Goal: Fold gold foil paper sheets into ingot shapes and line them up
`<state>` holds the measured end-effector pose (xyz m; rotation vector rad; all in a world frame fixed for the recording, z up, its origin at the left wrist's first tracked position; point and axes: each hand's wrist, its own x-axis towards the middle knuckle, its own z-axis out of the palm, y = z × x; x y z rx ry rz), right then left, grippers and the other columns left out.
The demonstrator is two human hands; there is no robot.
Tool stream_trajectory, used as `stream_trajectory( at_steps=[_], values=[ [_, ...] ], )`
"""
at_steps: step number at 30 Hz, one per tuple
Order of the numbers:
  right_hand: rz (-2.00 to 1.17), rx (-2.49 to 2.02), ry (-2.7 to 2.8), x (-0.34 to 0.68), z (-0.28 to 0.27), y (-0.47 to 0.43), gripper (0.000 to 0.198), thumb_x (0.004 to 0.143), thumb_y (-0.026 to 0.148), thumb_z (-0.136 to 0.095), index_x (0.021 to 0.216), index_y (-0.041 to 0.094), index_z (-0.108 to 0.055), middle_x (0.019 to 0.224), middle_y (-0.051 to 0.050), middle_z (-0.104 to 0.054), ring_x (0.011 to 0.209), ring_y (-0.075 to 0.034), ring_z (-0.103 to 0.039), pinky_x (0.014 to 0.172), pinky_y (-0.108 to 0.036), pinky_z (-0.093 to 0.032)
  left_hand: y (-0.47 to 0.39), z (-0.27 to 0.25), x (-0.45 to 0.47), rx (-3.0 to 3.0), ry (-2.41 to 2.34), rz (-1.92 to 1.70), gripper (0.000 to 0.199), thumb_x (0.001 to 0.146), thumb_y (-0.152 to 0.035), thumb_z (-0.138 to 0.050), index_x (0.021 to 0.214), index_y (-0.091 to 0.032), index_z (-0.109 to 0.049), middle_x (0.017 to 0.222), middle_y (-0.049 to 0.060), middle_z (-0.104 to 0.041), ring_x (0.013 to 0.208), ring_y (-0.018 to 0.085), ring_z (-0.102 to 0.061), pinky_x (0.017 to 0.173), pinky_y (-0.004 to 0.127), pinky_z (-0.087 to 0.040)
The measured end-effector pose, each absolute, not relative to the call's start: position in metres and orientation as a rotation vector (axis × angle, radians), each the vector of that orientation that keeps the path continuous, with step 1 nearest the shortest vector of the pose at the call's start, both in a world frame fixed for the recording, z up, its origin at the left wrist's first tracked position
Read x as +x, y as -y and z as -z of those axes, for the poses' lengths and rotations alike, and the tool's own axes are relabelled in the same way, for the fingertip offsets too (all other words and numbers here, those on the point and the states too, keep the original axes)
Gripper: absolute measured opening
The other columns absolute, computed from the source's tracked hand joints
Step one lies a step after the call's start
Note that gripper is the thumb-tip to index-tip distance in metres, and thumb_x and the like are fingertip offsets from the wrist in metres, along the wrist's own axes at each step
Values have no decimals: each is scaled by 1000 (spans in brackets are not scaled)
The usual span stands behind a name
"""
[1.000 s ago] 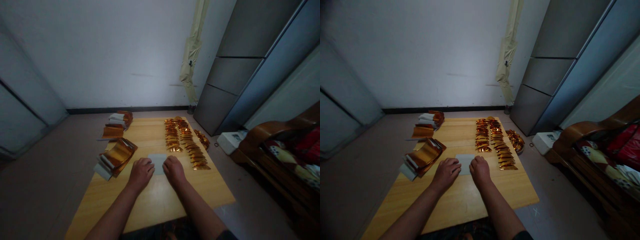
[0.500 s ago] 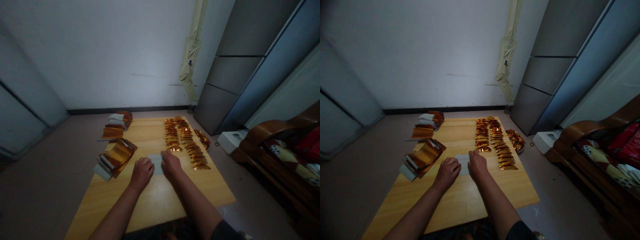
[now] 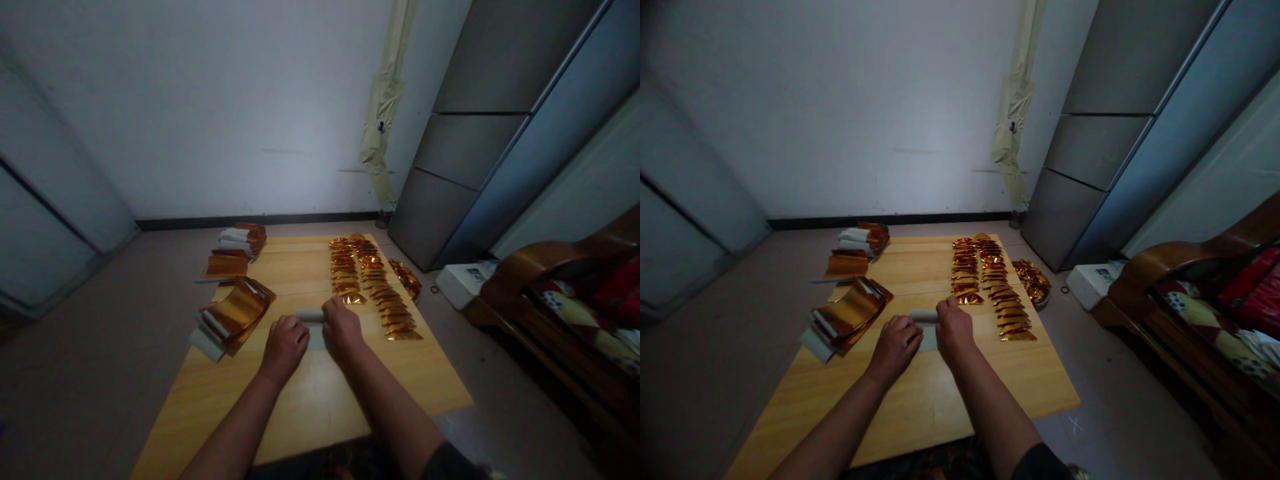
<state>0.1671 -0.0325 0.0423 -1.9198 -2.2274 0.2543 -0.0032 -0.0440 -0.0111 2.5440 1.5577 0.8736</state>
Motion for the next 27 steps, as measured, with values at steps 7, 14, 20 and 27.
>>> stream_trajectory(
  at_steps=[7,14,20,27],
  values=[
    [-197,-1761,2298,170,-25,45,14,92,24,-48,91,24,-63,98,-1,-60,79,-13,-57,60,-23,-30,46,10,-3,2561,-1550,-847,9,85,-20,-59,81,-20,-68,81,4,-62,84,21,-52,74,35,-38],
    [-173,-1906,2193,169,-30,39,20,95,34,-47,91,24,-64,98,-1,-62,82,-13,-59,62,-23,-32,45,12,-3,2560,-1529,-903,12,85,-21,-58,81,-22,-69,100,6,-68,93,22,-54,78,37,-41],
    [-223,-2038,2231,165,-38,28,14,91,28,-52,97,25,-64,105,-3,-63,80,-13,-62,59,-24,-32,44,13,-3,2547,-1540,-901,12,85,-21,-58,82,-22,-70,99,6,-70,92,22,-58,77,38,-43],
    [-235,-2057,2296,167,-43,26,17,88,24,-53,100,25,-65,100,-4,-67,83,-17,-64,63,-25,-36,46,10,-3,2590,-1536,-914,13,86,-21,-57,82,-21,-69,98,6,-73,89,21,-62,78,38,-41]
  ],
)
